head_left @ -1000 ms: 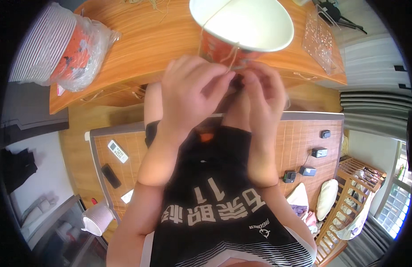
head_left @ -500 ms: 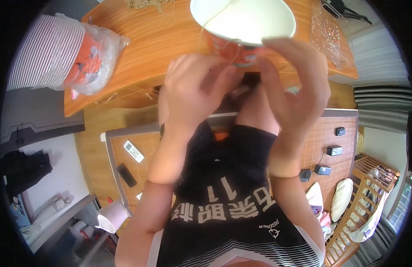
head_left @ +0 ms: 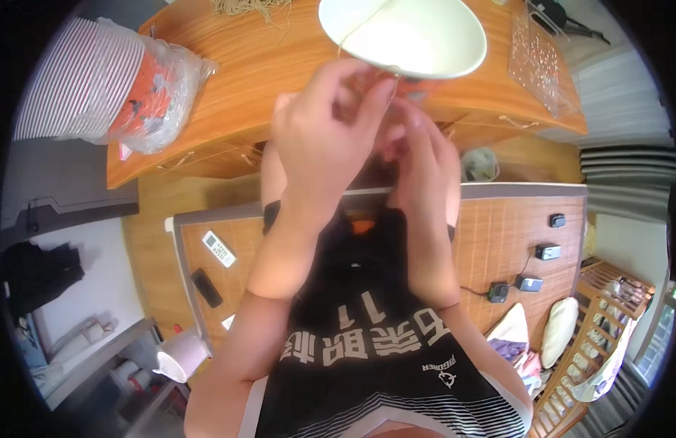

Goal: Tying thin strings onto the edges of paper buckets.

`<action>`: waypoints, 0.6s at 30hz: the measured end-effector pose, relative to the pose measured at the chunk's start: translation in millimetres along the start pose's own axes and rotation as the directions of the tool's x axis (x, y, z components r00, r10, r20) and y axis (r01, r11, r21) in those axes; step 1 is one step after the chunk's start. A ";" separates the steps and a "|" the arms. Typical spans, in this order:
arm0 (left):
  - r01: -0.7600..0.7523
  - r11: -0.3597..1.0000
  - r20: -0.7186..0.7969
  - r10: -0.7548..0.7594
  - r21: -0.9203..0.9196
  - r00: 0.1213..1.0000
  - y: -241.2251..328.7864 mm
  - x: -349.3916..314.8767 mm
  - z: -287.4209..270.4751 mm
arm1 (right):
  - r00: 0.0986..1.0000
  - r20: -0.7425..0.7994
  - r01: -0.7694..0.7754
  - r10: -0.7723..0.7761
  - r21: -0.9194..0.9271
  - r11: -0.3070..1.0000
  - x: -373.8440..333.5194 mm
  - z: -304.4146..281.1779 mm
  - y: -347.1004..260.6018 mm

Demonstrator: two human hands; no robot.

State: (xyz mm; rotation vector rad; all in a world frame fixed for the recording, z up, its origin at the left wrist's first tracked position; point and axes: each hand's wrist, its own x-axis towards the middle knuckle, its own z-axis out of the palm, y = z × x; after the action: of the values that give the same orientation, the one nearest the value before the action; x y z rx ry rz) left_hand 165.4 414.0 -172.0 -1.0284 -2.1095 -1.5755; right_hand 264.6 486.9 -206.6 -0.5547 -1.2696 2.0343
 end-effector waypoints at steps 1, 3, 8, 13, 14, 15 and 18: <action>0.004 1.000 0.016 -0.004 -0.021 1.000 3.0 1.7 -0.2 | 1.000 0.029 -0.014 0.012 0.071 0.997 2.0 3.7 2.7; 0.070 0.997 0.075 -0.067 -0.028 0.995 4.9 1.2 0.0 | 0.999 0.024 -0.051 0.048 0.173 0.984 3.8 13.8 -1.1; 0.257 0.948 0.084 -0.245 -0.190 0.966 6.2 4.6 -0.8 | 0.995 -0.076 -0.040 0.060 0.240 0.970 10.0 32.8 -4.0; 0.217 0.954 0.162 -0.186 -0.207 0.969 -5.4 3.2 -5.8 | 0.998 -0.053 0.050 -0.041 0.186 0.981 3.7 23.4 5.1; 0.218 0.954 0.167 -0.185 -0.204 0.968 -4.4 3.2 -6.1 | 0.998 -0.057 0.049 -0.039 0.189 0.981 2.0 22.4 5.2; 0.338 0.899 0.210 -0.287 -0.278 0.935 -3.6 4.3 -6.6 | 0.994 -0.073 0.088 -0.077 0.165 0.982 0.6 22.1 5.4; 0.491 0.775 0.292 -0.400 -0.399 0.869 -2.5 7.3 -8.1 | 0.996 -0.051 0.082 -0.075 0.142 0.986 -6.9 21.3 3.8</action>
State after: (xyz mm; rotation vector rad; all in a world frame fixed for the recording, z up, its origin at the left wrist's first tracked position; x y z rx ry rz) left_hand 157.3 408.7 -166.4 -0.8688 -2.2829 -2.3962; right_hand 254.1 467.6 -200.6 -0.4731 -1.0906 2.0171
